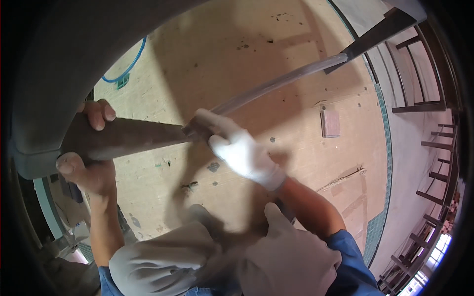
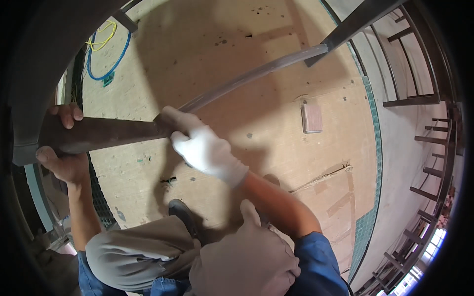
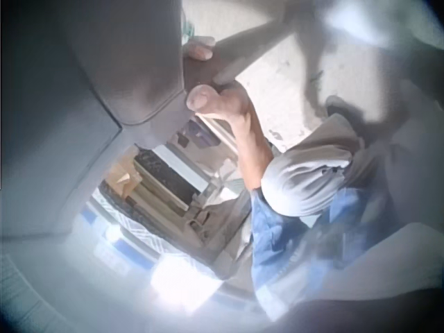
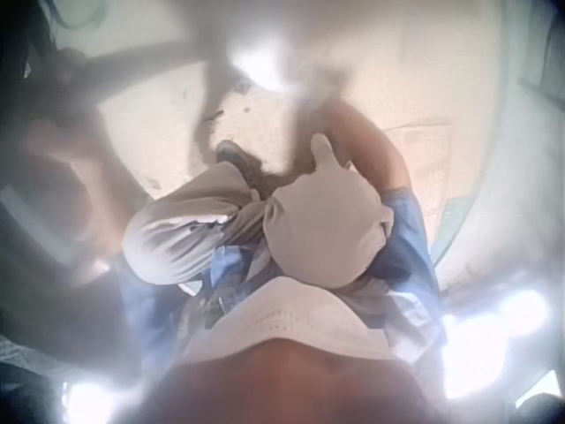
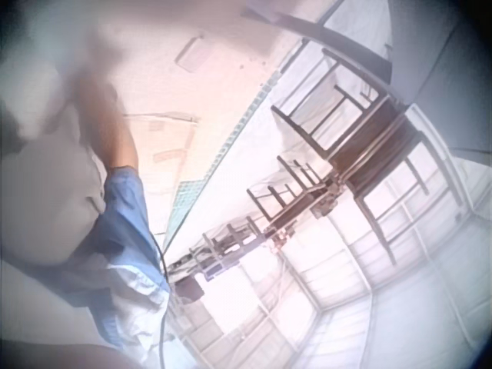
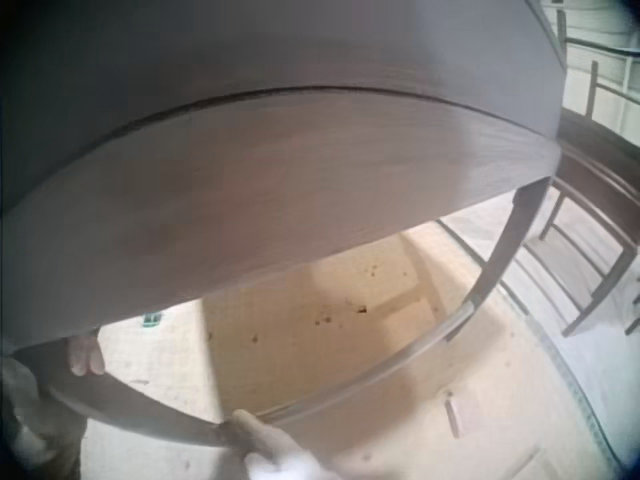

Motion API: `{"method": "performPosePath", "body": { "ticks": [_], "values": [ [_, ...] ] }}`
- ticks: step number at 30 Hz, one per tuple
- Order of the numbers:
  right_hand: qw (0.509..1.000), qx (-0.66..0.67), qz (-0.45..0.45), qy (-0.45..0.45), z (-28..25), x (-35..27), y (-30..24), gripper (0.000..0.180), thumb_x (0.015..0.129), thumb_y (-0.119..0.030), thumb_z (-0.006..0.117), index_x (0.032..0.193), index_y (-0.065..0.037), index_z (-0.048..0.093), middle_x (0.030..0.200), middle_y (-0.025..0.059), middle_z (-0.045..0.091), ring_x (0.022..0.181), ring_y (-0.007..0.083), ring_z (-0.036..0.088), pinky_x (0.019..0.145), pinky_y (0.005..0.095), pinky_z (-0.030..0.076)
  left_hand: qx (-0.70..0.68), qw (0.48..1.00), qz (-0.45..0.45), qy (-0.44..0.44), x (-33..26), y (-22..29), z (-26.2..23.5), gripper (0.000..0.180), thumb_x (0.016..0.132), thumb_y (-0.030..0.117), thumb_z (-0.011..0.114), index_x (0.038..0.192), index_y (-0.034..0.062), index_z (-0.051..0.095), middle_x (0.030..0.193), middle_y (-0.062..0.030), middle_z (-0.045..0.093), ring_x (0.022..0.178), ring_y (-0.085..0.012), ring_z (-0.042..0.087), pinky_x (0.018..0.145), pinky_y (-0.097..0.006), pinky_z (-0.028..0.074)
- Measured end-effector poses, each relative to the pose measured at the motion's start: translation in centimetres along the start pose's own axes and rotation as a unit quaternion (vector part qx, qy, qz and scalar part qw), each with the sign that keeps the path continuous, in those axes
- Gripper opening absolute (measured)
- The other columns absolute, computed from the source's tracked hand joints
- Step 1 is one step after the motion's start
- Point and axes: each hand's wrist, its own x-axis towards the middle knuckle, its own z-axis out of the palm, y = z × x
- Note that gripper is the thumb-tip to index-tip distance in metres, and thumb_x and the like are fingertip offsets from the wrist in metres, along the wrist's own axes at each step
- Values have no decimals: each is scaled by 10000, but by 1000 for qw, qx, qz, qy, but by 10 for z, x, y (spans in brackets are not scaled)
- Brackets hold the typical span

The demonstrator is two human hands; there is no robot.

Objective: The person sands the legs and frame of a wooden table with a sanding block, then scrapes the edges with a metal scraper and sands the top surface.

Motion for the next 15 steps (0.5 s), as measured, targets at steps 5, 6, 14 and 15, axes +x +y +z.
{"method": "performPosePath", "body": {
  "ticks": [5, 6, 14, 15],
  "values": [
    [980, -155, 95, 86, 32, 18, -6, 408, 1006, -141, 530, 1387, -21, 613, 1277, 203, 688, 1192, 275, 666, 1070, 339, 475, -17, 1000, -21, 4, -1, -1, -2, 874, 905, 772, 539, 1270, -23, 548, 958, -86, 503, 881, -203, 483, 854, -389, 415],
    [979, -140, 118, 94, 33, 21, -13, 365, 1010, -175, 558, 1328, -23, 653, 1232, 194, 706, 1155, 260, 680, 1043, 338, 489, -27, 999, -26, 9, 0, -1, -2, 884, 902, 775, 539, 1265, -31, 550, 956, -87, 502, 880, -204, 482, 851, -389, 416],
    [927, -323, -77, 172, 43, 33, 50, 217, 1034, -252, 562, 1110, -88, 682, 907, 237, 712, 867, 446, 692, 794, 444, 573, -39, 999, -14, -1, 4, -7, -4, 840, 907, 760, 515, 1230, -15, 548, 956, -93, 493, 911, -223, 492, 881, -384, 416],
    [937, -290, -64, 184, 59, 21, 7, 236, 1041, -258, 550, 1113, -75, 680, 918, 242, 714, 883, 448, 693, 807, 448, 571, -14, 1000, -24, -3, 3, 0, -10, 827, 902, 758, 525, 1226, -3, 549, 963, -92, 501, 923, -225, 500, 891, -384, 417]
  ]
}}
